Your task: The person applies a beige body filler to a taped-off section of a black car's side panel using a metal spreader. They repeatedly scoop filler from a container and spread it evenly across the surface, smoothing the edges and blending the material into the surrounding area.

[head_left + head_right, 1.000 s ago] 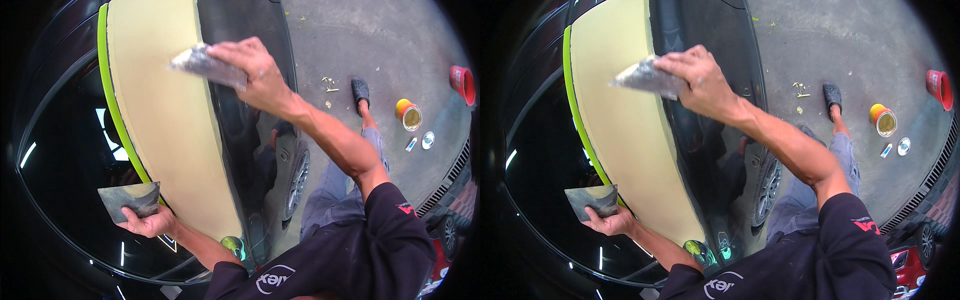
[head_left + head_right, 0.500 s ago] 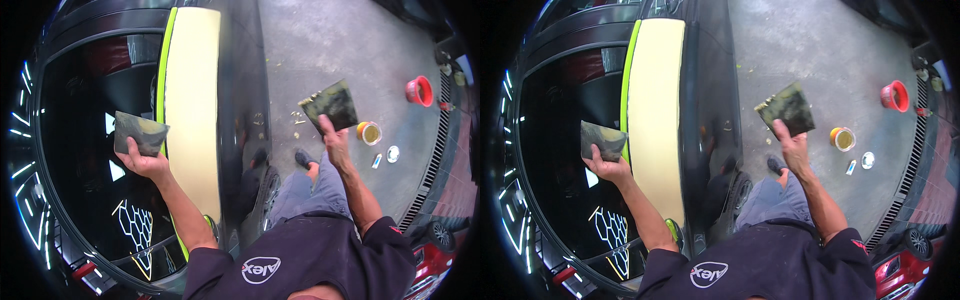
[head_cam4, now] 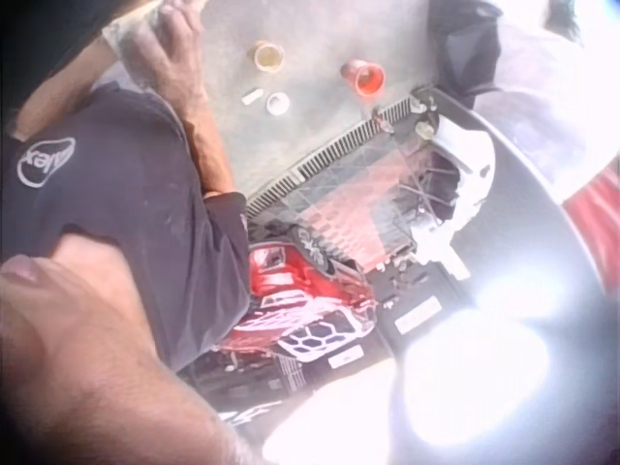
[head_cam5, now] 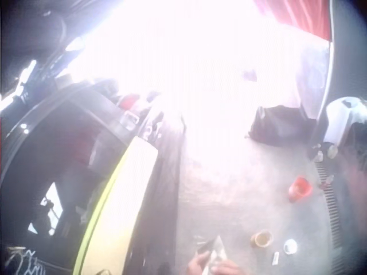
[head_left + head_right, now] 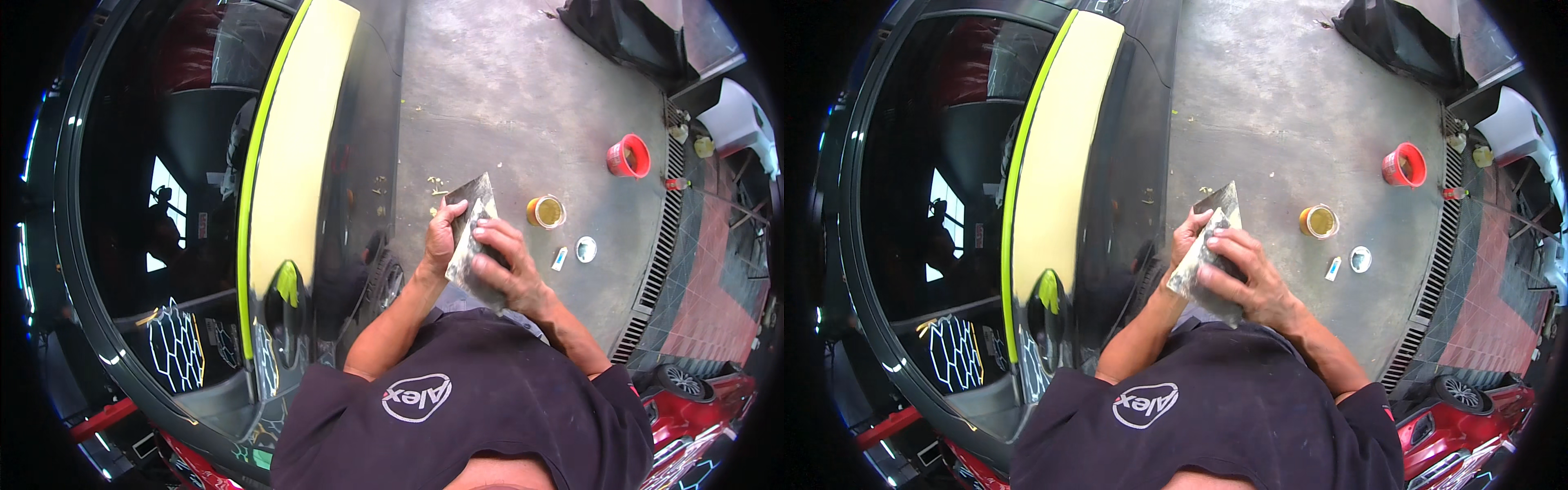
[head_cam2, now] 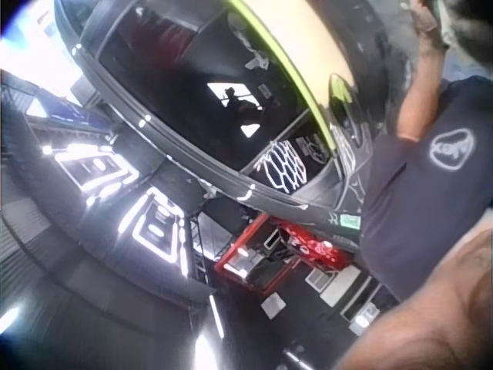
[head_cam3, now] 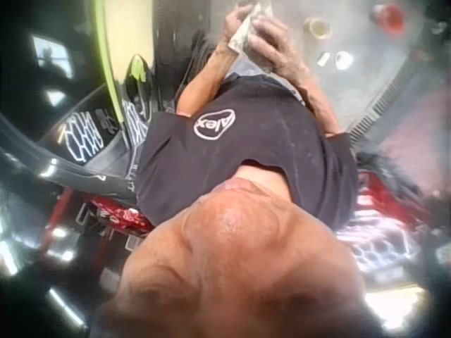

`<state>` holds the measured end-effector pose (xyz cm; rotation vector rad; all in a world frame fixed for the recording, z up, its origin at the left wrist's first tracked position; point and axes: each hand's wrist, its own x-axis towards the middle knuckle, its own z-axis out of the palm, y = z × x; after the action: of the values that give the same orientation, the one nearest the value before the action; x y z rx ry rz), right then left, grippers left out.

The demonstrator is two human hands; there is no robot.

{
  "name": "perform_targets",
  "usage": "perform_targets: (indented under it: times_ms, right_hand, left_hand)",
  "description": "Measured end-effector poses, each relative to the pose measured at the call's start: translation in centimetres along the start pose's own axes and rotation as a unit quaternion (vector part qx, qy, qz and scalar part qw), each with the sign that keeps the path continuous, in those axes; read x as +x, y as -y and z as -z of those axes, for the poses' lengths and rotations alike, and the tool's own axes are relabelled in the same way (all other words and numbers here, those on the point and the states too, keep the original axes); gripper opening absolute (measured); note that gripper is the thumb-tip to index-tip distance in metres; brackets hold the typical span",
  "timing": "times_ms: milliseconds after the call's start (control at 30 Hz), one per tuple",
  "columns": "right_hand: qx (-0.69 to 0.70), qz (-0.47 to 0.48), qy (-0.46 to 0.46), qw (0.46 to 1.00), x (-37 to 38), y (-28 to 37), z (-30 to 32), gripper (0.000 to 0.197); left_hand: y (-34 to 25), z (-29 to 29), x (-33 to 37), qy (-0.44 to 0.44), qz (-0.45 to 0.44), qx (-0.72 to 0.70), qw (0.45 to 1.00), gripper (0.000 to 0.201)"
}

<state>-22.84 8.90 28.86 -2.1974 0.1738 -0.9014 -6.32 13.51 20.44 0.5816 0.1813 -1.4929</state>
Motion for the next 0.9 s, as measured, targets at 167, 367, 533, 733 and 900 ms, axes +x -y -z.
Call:
perform_targets:
  times_ms: [167,367,533,733,900]
  right_hand:
    - [-0.053,0.019,-0.012,0.998,-10.9,2.2,0.7,0.058]
    - [-0.176,-0.105,-0.017,0.979,-22.2,5.9,6.0,0.046]
    - [0.383,-0.404,-0.424,0.715,-24.5,9.4,9.7,0.026]
    - [0.282,-0.408,-0.197,0.846,-29.4,16.3,8.5,0.033]
    - [0.072,-0.440,-0.169,0.879,-35.4,19.9,10.2,0.032]
  left_hand:
    - [4.6,-3.7,-8.1,-0.003,-0.036,0.129,0.991,0.032]
    - [11.5,-1.3,-16.9,0.031,-0.043,0.106,0.993,0.035]
    - [22.4,-0.4,-22.8,0.049,0.061,0.097,0.992,0.039]
    - [27.9,-2.6,-29.0,0.091,0.009,0.104,0.990,0.038]
    - [23.6,-4.0,-35.4,0.089,-0.168,0.170,0.967,0.053]
